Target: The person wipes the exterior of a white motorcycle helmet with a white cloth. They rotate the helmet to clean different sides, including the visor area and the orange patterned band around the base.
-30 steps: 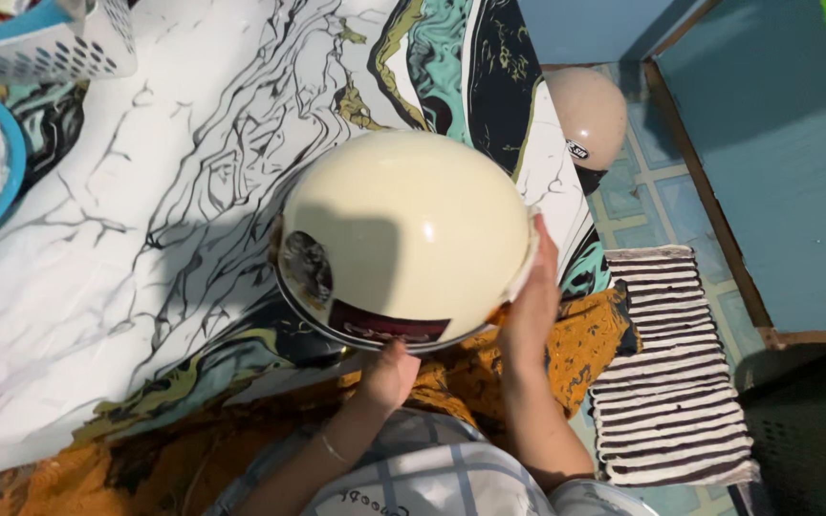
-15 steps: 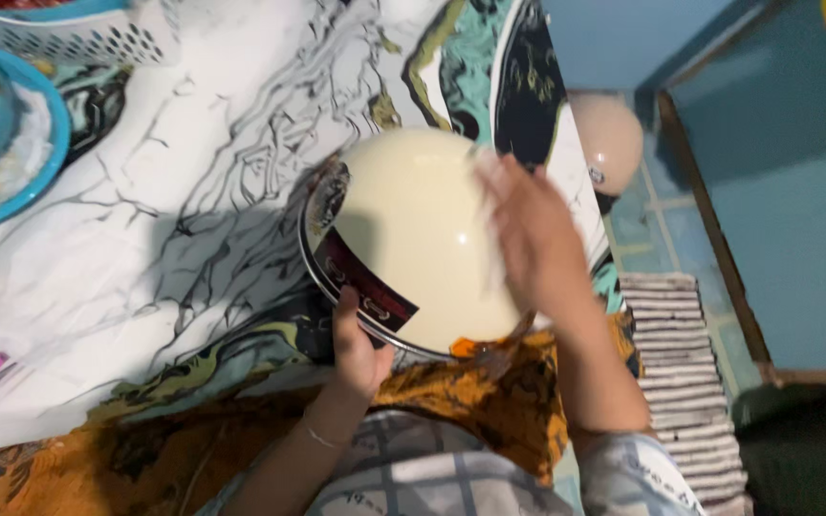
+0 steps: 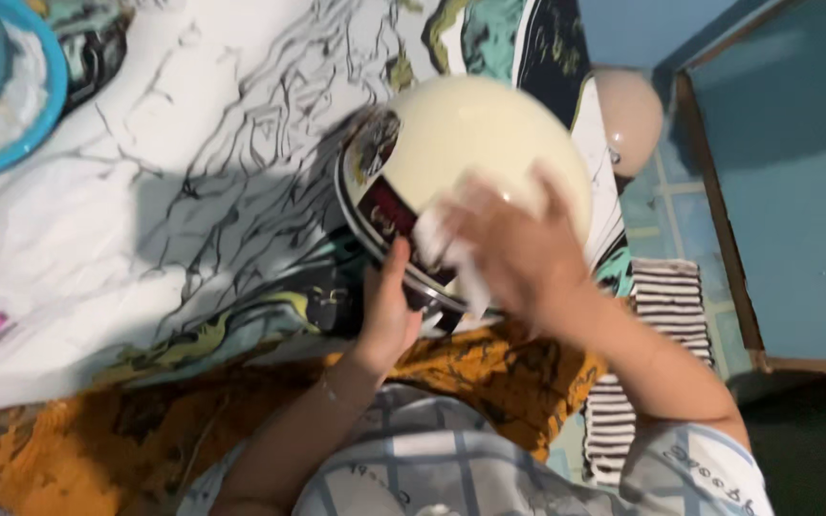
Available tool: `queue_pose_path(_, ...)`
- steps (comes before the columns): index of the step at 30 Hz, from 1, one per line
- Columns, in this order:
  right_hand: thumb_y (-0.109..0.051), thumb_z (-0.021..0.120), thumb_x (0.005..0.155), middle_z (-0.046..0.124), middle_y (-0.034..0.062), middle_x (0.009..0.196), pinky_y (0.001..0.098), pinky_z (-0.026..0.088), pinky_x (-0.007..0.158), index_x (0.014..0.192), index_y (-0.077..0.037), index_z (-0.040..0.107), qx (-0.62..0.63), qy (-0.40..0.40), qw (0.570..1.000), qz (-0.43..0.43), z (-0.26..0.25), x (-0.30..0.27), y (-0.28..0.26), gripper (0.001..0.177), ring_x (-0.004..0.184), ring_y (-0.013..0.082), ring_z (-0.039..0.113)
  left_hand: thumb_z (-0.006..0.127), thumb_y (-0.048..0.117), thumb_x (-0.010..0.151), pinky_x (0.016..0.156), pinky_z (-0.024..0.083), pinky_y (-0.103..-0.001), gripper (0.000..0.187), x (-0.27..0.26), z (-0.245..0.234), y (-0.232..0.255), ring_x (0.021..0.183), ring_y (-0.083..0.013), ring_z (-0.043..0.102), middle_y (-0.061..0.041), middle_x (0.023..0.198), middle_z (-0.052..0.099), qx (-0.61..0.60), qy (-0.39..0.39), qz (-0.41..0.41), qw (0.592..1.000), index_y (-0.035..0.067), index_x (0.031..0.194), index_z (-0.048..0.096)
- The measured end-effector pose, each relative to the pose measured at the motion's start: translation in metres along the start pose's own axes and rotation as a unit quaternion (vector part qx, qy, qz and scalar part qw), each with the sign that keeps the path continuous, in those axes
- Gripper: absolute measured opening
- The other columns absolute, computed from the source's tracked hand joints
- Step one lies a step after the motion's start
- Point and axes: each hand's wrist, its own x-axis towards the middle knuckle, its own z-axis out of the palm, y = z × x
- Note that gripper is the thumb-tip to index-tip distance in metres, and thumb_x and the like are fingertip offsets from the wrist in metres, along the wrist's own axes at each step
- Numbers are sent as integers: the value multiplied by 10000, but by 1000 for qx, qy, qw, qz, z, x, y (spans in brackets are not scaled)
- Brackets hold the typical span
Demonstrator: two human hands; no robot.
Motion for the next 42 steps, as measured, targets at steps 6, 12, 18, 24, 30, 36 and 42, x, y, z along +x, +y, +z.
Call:
queue_pose_path(6,44,611,987,666,47,1449,553,262,1333,1433,-155,624,9,102,988,118,-31,31,34,489,1449,188,597,740,322,940,1003,538,-412,584,4,21,-6,1163,-213,635,-98,1306,620,13,8,54,998,21,1381,504)
queue_pose_path(12,-95,685,908,595,90,1475,602,251,1214,1362,-167,662,-15,6,1000,-8,-23,24,7,461,1435,215,489,678,396,1041,994,541,-423,628,8,-7,-15,1180,-267,615,-191,1330,604,8,11,46,999,-87,1398,495)
queue_pose_path(18,-55,652,865,578,134,1514,544,331,1223,1355,-45,638,-86,12,996,-29,16,9,18,491,1420,234,497,585,516,947,999,534,-398,701,19,-1,-23,1201,-239,625,-129,1361,605,20,83,29,996,-8,1400,478)
queue_pose_path(24,-196,694,1095,698,7,1323,410,403,1193,1262,-160,698,107,95,984,111,-11,18,73,171,1279,131,642,527,484,1041,983,545,-383,617,11,-13,-29,1181,-226,625,-141,1332,607,24,80,43,996,-40,1365,492)
queue_pose_path(30,-124,716,836,709,87,1296,523,243,1170,1105,-146,723,-78,30,995,-63,-4,15,-9,270,1271,290,621,546,486,1138,865,538,-438,603,16,-36,-54,1047,-278,606,-186,1197,585,22,116,61,991,-87,1312,466)
queue_pose_path(36,-43,713,911,667,140,1214,459,417,1062,1147,-101,738,28,182,966,179,-28,15,20,245,1166,327,651,503,522,992,1048,518,-389,701,18,9,-8,1287,-225,584,-91,1461,560,-1,109,28,994,26,1481,424)
queue_pose_path(42,-94,808,682,655,111,1052,473,371,778,919,-111,736,-33,160,986,-18,6,-30,-21,248,882,323,591,469,572,1001,1080,450,-420,754,20,45,20,1335,-266,515,-116,1498,519,-9,90,5,996,29,1520,407)
